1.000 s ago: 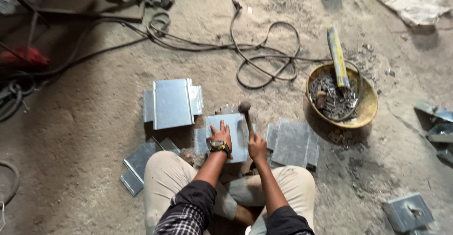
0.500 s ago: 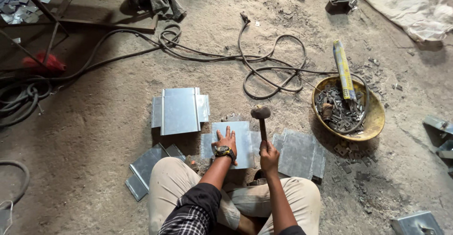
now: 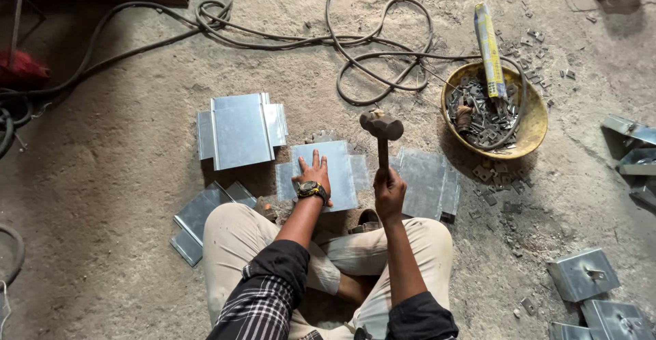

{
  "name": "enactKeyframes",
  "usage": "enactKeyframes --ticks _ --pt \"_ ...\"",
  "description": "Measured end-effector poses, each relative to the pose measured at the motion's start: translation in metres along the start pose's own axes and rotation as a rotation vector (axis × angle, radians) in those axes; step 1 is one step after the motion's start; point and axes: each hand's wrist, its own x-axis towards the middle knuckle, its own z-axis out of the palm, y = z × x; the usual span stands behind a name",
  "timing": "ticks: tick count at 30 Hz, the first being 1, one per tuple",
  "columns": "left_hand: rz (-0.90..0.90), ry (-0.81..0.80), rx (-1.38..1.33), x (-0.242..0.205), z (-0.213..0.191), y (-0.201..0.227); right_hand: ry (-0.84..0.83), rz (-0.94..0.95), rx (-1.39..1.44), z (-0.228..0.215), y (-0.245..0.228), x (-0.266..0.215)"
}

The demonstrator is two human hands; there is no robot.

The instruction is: The person sits on the floor and uses a hammer to repeatedly strike a rectangular metal sheet placed on a gear-shaped anvil. They hold the sheet with one hand and strike it with the other, occasionally repositioning the sheet to hit different areas.

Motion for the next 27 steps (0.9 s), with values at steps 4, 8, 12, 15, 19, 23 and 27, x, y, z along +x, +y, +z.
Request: enactKeyframes --ticks 4,8,12,15,19,23,27 --pt "0.000 0.001 0.005 -0.001 -0.001 0.000 -0.136 0.123 0.032 0.023 0.014 0.000" --pt "-0.005 0.004 -0.006 0.000 0.005 0.002 -0.277 0.452 -0.381 0.026 0.019 -0.008" --pt "-0.006 0.010 0.021 0.005 0.002 0.000 -0.099 0.120 -0.142 0.019 0.004 -0.008" --pt "-0.003 0.026 0.015 0.004 0.006 0.002 -0.049 0.014 -0.136 0.017 0.002 -0.008" --pt "0.008 0.031 0.012 0.004 0.006 0.000 -0.140 0.360 -0.243 0.033 0.019 -0.007" --pt "-0.003 0.003 0.015 0.005 0.002 -0.001 -0.165 0.405 -0.278 0.033 0.035 -0.007" --pt "0.006 0.029 -0.001 0.002 0.002 0.001 -0.105 0.255 -0.190 0.015 0.026 -0.014"
